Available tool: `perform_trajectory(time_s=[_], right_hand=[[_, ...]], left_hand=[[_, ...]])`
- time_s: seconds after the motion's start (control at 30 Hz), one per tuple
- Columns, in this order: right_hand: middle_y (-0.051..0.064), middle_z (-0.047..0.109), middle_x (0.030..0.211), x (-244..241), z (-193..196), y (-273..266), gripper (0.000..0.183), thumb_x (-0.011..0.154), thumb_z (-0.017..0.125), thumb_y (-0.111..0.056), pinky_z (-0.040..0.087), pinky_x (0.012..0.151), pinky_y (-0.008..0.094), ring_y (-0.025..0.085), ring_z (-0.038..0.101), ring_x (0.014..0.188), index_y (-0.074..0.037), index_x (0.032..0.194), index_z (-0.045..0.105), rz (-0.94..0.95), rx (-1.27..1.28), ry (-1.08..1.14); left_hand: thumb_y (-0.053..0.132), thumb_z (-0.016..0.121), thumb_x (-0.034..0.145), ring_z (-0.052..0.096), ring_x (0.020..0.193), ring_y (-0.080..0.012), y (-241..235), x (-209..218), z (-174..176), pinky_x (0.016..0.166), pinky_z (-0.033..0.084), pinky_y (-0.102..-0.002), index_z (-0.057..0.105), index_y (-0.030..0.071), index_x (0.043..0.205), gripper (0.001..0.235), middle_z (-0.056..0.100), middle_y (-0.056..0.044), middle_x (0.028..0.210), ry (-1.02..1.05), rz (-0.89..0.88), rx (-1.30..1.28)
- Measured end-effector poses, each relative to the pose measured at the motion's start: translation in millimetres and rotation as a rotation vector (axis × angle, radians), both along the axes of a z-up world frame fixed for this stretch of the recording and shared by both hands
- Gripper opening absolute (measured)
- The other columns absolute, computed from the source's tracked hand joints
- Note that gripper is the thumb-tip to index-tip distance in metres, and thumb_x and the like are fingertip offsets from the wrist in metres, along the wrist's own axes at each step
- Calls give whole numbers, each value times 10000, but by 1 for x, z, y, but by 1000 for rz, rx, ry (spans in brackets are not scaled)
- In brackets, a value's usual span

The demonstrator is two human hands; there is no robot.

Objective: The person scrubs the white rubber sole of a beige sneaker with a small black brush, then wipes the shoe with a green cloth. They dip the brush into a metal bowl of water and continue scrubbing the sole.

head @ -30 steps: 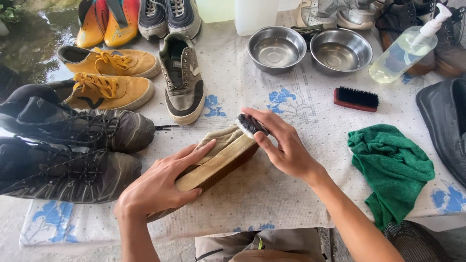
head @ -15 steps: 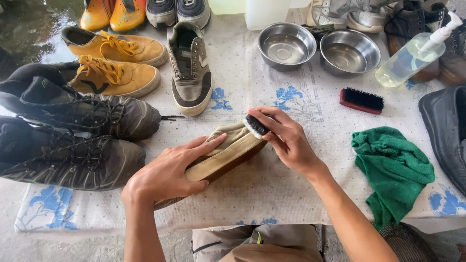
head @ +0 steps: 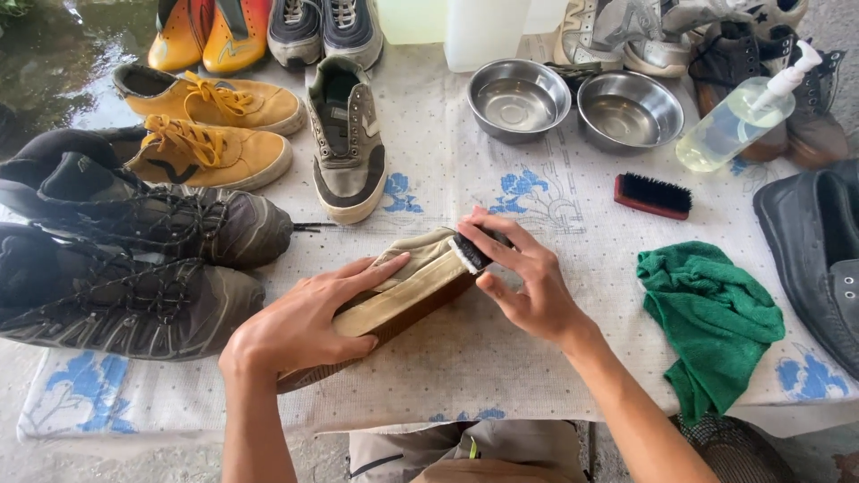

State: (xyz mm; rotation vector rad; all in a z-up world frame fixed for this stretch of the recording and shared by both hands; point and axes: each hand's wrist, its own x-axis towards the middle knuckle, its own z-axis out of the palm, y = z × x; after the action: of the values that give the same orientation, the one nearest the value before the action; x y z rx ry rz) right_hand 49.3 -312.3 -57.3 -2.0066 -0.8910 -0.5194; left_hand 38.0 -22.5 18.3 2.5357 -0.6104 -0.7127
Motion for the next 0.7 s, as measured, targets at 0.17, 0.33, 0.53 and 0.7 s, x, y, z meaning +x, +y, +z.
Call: perform_trajectory(time_s=[0.17,0.33,0.53,0.7], right_hand=[[142,620,1407,-9,3,16,462,1067,462,-403,585,1071,453,406,534,1414,-77,1355,620,-165,46,7],[222,563,1443,-5,-2,13,537,1028,431,-396,659,896,429,392,471,1449,-53,1423,554,-263,-19,41],[185,619,1335,-5,1,12,652,1090,246,-520,602,850,355,291,649,1182,-51,1456,512,-234,-43,46],[193,587,1418,1,-16,9,507,1035,513,-478,645,984,516,395,558,1362,-125,1390,592,-159,8,-37]], left_hand=[[275,707,726,433,1422,-349,-2,-3,2,1138,303,-436,214,519,1616,1047,313,-60,1671,12,11,18],[263,706,726,414,1447,-328,-1,-3,1,1139,306,-435,222,516,1614,1042,314,-57,1673,4,5,-5],[261,705,704,420,1444,-316,-2,-7,6,1140,306,-431,246,508,1610,1046,324,-45,1672,-4,27,-14],[259,687,705,429,1436,-325,-4,-8,6,1135,317,-456,238,521,1611,1045,298,-44,1681,15,56,9]])
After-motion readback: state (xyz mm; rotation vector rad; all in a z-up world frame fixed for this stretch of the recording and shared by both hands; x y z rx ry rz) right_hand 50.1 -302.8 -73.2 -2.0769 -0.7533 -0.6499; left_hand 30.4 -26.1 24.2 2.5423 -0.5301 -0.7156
